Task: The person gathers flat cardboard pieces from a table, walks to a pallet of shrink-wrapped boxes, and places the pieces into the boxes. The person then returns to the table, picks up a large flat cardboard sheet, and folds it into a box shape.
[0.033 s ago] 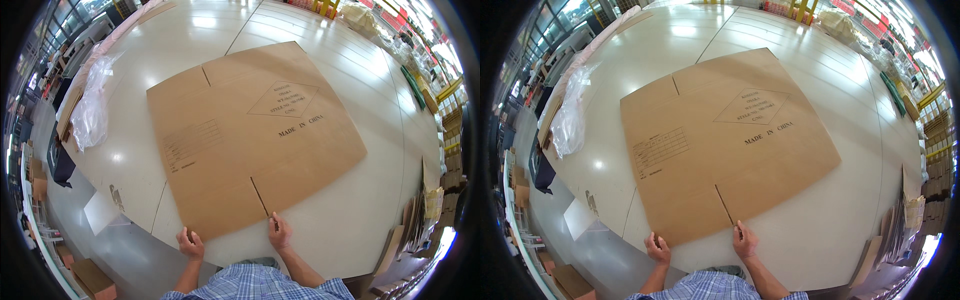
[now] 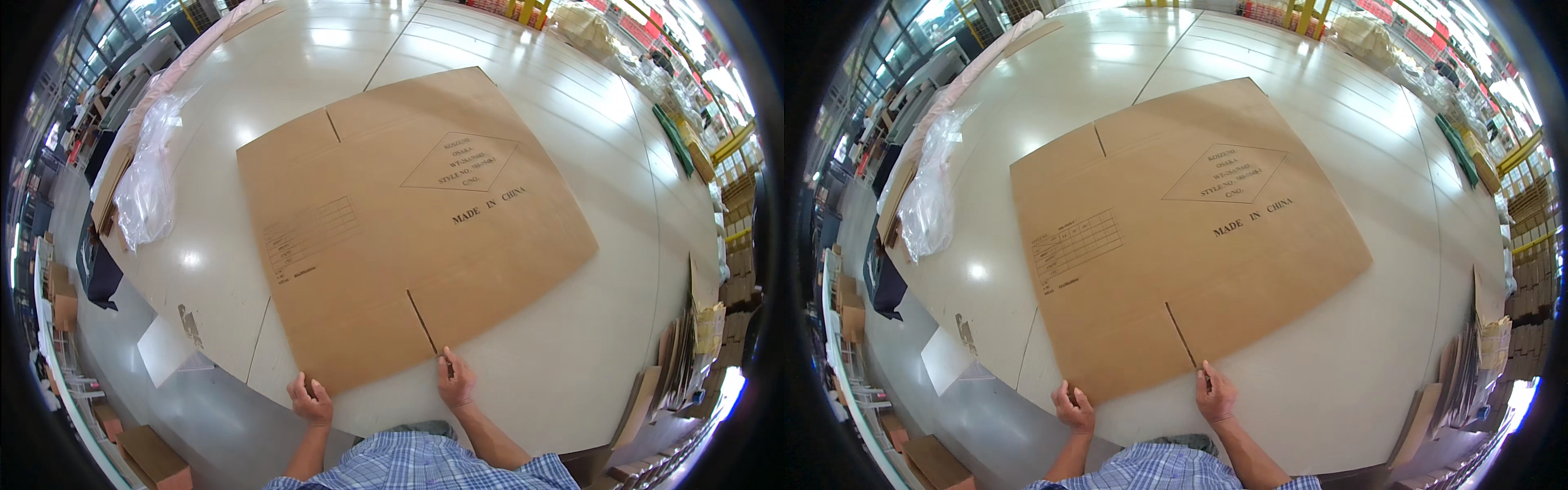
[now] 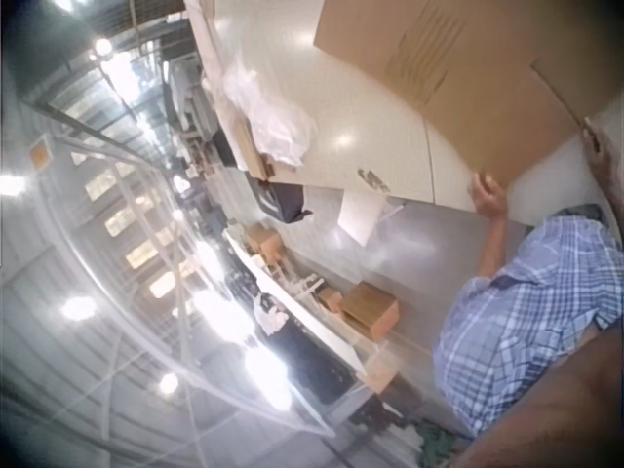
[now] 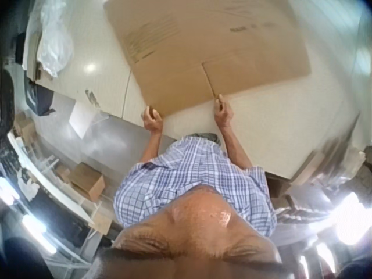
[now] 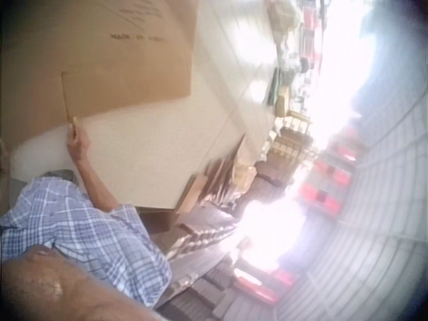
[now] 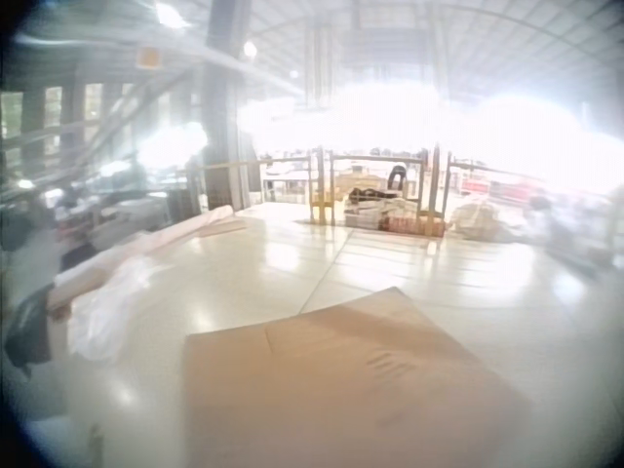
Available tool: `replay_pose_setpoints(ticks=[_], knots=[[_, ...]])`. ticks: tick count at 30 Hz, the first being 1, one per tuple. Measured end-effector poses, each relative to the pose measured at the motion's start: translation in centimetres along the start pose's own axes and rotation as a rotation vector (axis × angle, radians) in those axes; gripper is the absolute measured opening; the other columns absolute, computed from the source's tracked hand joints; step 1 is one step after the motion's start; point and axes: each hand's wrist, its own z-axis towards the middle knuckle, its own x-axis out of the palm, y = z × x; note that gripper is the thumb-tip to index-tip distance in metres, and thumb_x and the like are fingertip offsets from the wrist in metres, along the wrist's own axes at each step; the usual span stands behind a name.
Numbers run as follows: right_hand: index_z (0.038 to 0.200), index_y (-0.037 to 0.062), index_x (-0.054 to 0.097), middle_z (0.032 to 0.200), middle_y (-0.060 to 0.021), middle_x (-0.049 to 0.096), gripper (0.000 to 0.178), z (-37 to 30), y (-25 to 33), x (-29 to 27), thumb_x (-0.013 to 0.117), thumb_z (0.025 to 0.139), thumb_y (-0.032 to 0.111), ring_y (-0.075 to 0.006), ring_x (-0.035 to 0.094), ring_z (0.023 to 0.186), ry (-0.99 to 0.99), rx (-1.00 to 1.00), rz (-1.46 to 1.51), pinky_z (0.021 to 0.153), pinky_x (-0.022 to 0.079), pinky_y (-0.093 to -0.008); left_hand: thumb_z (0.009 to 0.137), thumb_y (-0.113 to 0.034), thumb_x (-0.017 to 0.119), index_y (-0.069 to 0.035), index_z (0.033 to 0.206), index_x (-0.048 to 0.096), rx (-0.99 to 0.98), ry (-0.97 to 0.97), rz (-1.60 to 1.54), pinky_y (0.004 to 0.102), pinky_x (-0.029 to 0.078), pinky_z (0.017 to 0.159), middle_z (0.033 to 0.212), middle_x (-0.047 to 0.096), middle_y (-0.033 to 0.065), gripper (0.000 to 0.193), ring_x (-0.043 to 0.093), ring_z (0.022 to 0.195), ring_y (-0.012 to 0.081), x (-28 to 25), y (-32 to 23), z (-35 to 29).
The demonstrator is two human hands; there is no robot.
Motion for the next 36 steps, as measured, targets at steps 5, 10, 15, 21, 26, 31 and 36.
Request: replay_pose_setpoints(ticks=[5,10,15,21,26,31,36], knots=[[0.105,0.0052,0.068,0.071,-0.0074,0.064,0.020,-0.2,-0.3,0.1,0.068,0.085,0.010,-0.0184,0.059,0.057,0.007,0.027,0.035,0.053,0.048,-0.0300,0.086,-0.019,0.059,0.000,0.113,0.056,-0.018,0.020,0.021,0.0443,0.051,0.072,0.099,0.059,0.0184,0.033,0.060,0.088,0.0359,0.1,0.0,-0.1],[0.108,0.0054,0.067,0.076,-0.0090,0.066,0.023,-0.6,-0.6,0.4,0.067,0.085,0.009,-0.0211,0.061,0.062,0.043,0.037,0.021,0.055,0.049,-0.0320,0.085,-0.017,0.059,-0.001,0.114,0.056,-0.020,0.025,0.080,0.0440,0.052,0.072,0.097,0.060,0.0181,0.033,0.060,0.088,0.0362,-0.3,-0.3,-0.1],[0.109,0.0051,0.066,0.075,-0.0076,0.064,0.023,-0.5,-0.5,0.4,0.066,0.085,0.007,-0.0205,0.058,0.060,0.027,-0.013,0.033,0.053,0.047,-0.0319,0.084,-0.016,0.060,-0.002,0.114,0.056,-0.037,0.018,0.058,0.0431,0.052,0.072,0.098,0.061,0.0163,0.034,0.060,0.090,0.0343,-0.6,-0.9,0.2],[0.107,0.0017,0.066,0.084,-0.0107,0.066,0.020,-0.5,-0.3,0.3,0.064,0.088,0.008,-0.0196,0.062,0.066,0.081,0.054,0.056,0.059,0.050,-0.0303,0.084,-0.017,0.060,-0.001,0.114,0.057,0.012,0.012,0.067,0.0429,0.051,0.073,0.098,0.061,0.0161,0.033,0.059,0.089,0.0340,-0.8,-0.9,0.4],[0.107,0.0014,0.066,0.085,-0.0112,0.067,0.020,-0.4,-0.5,0.4,0.063,0.089,0.008,-0.0207,0.062,0.067,0.068,-0.008,0.019,0.060,0.050,-0.0308,0.084,-0.019,0.062,-0.003,0.114,0.057,0.020,0.007,0.073,0.0424,0.052,0.070,0.098,0.061,0.0146,0.035,0.060,0.089,0.0326,-0.7,-0.7,0.3],[0.109,0.0018,0.065,0.085,-0.0119,0.066,0.020,-0.4,-0.2,0.2,0.062,0.090,0.008,-0.0225,0.063,0.069,0.085,0.007,0.015,0.063,0.051,-0.0329,0.084,-0.019,0.063,-0.003,0.114,0.057,0.016,0.006,0.058,0.0422,0.052,0.069,0.097,0.061,0.0149,0.035,0.060,0.088,0.0326,-0.7,-0.6,0.3],[0.110,0.0021,0.064,0.085,-0.0122,0.066,0.021,-0.5,-0.2,0.3,0.061,0.091,0.009,-0.0234,0.063,0.072,0.091,0.038,0.033,0.065,0.051,-0.0339,0.083,-0.019,0.063,-0.004,0.114,0.057,0.010,0.001,0.067,0.0417,0.053,0.067,0.098,0.061,0.0154,0.035,0.061,0.087,0.0324,-0.7,-0.5,0.3]])
